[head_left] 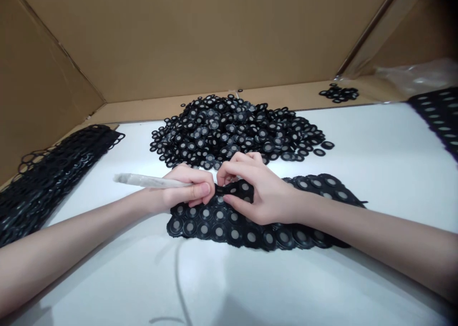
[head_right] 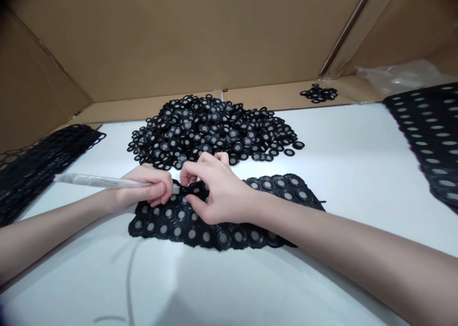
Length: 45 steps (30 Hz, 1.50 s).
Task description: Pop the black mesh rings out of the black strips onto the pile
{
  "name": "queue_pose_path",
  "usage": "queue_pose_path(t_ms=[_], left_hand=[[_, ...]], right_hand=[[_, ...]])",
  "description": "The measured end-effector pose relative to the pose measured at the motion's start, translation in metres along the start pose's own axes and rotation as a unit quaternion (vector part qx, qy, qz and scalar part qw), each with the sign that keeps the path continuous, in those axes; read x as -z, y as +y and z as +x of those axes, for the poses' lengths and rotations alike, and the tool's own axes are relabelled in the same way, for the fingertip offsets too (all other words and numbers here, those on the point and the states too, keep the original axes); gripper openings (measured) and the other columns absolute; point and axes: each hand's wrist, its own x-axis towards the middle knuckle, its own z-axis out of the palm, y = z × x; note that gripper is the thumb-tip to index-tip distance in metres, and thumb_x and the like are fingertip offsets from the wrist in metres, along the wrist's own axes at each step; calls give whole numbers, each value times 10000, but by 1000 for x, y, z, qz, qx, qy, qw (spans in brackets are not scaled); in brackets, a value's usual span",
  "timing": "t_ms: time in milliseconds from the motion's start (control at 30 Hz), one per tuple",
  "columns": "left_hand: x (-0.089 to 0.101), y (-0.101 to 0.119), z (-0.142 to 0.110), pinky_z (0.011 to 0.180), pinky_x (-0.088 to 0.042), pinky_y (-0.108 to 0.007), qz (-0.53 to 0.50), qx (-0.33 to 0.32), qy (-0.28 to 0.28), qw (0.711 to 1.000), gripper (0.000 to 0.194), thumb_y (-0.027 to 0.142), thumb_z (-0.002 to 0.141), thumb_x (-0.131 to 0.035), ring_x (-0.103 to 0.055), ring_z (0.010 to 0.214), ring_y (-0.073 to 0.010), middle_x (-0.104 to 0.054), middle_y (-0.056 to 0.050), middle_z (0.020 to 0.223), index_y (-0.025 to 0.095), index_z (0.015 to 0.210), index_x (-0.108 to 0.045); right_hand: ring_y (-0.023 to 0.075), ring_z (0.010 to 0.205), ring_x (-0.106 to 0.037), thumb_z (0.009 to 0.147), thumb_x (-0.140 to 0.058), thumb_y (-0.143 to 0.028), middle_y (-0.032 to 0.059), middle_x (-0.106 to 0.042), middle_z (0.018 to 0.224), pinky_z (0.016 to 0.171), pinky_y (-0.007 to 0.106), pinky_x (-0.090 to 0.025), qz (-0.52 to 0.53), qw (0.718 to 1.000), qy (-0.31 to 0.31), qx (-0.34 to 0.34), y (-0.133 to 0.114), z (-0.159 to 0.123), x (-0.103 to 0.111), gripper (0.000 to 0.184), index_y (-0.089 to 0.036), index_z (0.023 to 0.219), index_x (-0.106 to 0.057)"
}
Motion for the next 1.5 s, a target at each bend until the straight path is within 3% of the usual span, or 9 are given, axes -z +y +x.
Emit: queue_pose_path(t_ms=[167,367,533,733,1067,1500], left_hand=[[-2,1,-3,483,-333,-207,-38,16,43,998,346,370,904,-471,-437,484,-90,-511,14,524,130,677,-573],[-7,3,-8,534,-384,-202,13,-39,115,992,340,358,914,-455,-487,539,-97,-546,6,565,138,693,-589],[-10,5,-13,492,-354,-203,24,-53,137,989,358,370,917,-449,-474,506,-95,-531,12,537,139,677,-581],[-15,7,-16,459,-328,-204,-10,-48,69,996,375,379,919,-465,-445,453,-84,-508,16,492,131,668,-590],[-13,8,-13,502,-344,-206,24,-51,50,997,373,362,935,-437,-456,499,-94,-506,14,518,134,679,-585],[-5,8,-5,471,-300,-209,18,-18,-51,998,378,325,932,-421,-395,452,-78,-443,28,479,129,637,-552]], right_hand=[[189,856,-473,705,-602,-227,10,-536,838,849,378,-256,-21,999,1,-29,0,0,-3,200,-198,874,-500],[212,864,-453,718,-649,-431,34,-481,815,866,413,-246,-47,996,10,-73,-1,1,-5,317,-179,896,-575],[198,868,-445,719,-683,-351,26,-462,809,846,392,-243,-25,998,-34,-49,0,1,-2,234,-158,734,-552],[184,867,-436,723,-692,-269,19,-452,813,826,364,-243,-11,998,-45,-41,1,2,0,246,-154,680,-479],[182,861,-437,751,-658,-243,8,-475,778,810,350,-227,-1,998,-62,-18,1,2,0,242,-159,667,-446],[174,833,-441,756,-628,-225,5,-517,736,783,347,-227,-5,998,-58,15,3,2,-1,205,-165,668,-454]])
